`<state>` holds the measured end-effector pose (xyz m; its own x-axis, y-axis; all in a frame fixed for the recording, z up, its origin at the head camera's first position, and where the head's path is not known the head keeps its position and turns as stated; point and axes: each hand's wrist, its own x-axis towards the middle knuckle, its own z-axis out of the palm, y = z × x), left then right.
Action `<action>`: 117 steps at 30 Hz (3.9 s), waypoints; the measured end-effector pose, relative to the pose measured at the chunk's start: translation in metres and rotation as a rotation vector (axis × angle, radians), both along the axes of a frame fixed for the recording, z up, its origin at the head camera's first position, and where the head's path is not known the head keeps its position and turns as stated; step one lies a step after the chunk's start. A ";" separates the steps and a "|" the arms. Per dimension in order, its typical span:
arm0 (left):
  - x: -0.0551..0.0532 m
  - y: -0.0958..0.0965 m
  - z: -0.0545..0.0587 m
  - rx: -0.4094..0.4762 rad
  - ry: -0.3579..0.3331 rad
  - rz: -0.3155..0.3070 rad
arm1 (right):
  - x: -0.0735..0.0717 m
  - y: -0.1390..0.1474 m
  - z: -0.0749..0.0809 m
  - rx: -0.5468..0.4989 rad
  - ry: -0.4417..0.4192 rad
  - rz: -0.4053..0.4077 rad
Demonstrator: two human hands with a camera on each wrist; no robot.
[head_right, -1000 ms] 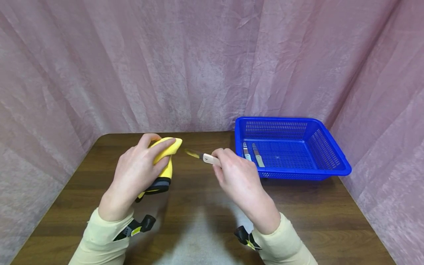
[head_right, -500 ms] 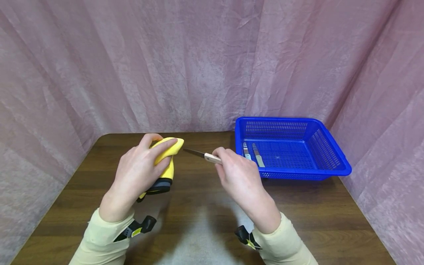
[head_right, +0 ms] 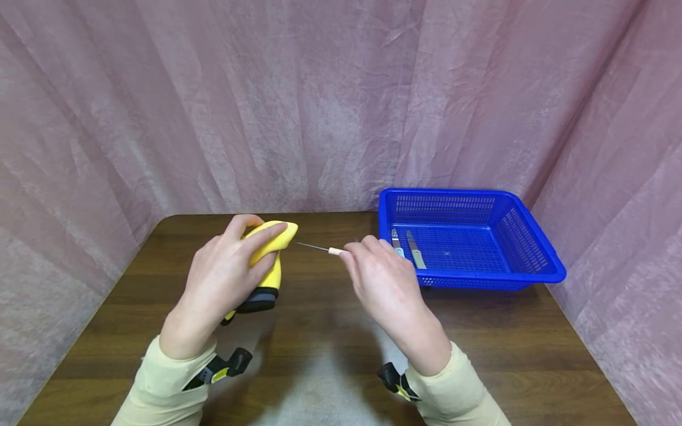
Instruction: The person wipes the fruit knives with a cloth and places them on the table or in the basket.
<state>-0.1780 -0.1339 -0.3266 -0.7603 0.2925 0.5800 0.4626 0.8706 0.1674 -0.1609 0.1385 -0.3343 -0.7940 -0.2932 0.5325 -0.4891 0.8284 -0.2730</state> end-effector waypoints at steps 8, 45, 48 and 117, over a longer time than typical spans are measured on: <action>0.004 0.004 0.000 -0.003 0.009 -0.016 | 0.001 0.001 -0.002 -0.019 0.020 0.000; 0.014 0.033 -0.011 -0.109 0.087 -0.151 | 0.001 -0.002 -0.002 -0.010 -0.054 0.043; 0.014 0.034 -0.012 -0.115 0.083 -0.155 | 0.001 -0.002 -0.002 -0.008 -0.046 0.048; -0.007 -0.003 -0.007 -0.068 -0.119 0.022 | 0.001 0.000 -0.002 -0.022 -0.011 0.040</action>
